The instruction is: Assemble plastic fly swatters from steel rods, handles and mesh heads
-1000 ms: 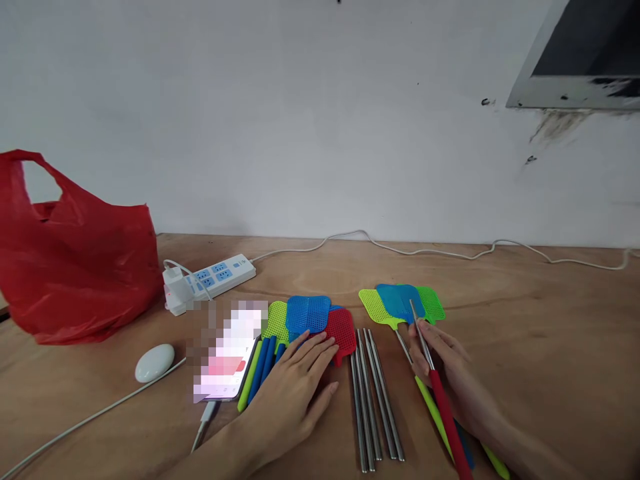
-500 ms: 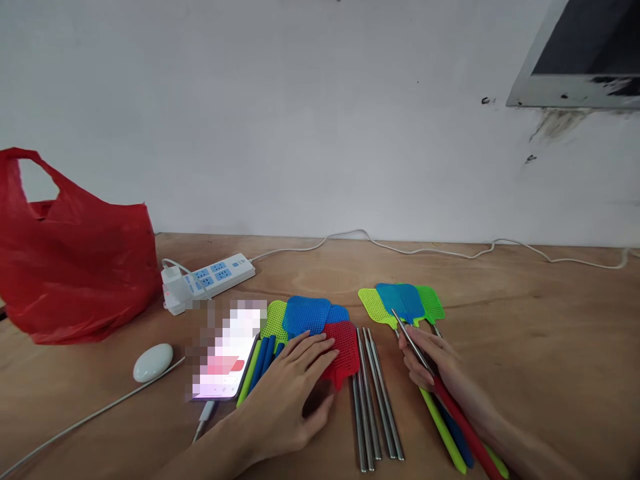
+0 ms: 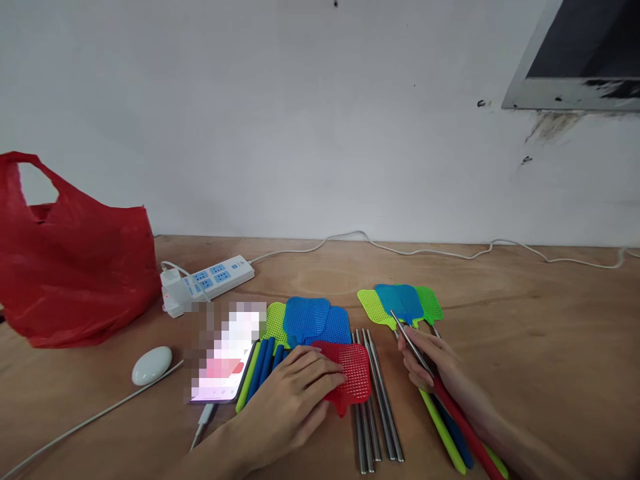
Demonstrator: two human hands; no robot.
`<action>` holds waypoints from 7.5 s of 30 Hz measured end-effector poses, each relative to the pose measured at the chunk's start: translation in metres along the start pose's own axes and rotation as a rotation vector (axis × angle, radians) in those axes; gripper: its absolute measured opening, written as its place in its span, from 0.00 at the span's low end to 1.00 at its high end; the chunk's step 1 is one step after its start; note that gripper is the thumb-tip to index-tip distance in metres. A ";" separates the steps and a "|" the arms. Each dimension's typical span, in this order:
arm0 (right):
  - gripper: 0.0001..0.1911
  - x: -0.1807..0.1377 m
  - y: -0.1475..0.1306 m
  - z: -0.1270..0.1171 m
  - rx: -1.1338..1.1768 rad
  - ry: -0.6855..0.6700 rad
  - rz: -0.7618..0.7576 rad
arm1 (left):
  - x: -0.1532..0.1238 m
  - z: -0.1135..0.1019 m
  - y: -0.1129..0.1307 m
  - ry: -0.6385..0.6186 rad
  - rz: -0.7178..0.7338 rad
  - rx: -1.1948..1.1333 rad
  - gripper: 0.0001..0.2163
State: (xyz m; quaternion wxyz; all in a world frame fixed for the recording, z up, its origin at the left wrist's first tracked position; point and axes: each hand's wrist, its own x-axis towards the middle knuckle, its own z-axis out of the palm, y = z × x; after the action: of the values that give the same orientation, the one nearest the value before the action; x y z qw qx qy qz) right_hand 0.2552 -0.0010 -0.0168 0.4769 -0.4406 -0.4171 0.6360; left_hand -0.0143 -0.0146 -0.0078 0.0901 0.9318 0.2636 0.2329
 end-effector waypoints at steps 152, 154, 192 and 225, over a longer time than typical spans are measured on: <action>0.12 -0.016 0.015 0.016 0.154 -0.050 -0.090 | -0.001 -0.002 0.024 -0.222 -0.532 -0.383 0.14; 0.12 -0.017 0.017 0.015 0.074 -0.041 -0.138 | -0.002 -0.002 0.024 -0.220 -0.559 -0.400 0.15; 0.14 -0.009 0.014 0.016 0.108 0.158 -0.264 | 0.006 -0.006 0.019 -0.201 -0.497 -0.336 0.18; 0.21 -0.009 0.006 0.012 0.069 0.099 -0.090 | -0.004 0.003 0.009 -0.190 -0.486 -0.242 0.17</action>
State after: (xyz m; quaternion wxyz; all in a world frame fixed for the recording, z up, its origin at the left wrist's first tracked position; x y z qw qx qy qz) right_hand 0.2439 -0.0123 -0.0182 0.5399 -0.4358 -0.3902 0.6052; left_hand -0.0116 -0.0239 -0.0093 0.2780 0.8414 0.4398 0.1461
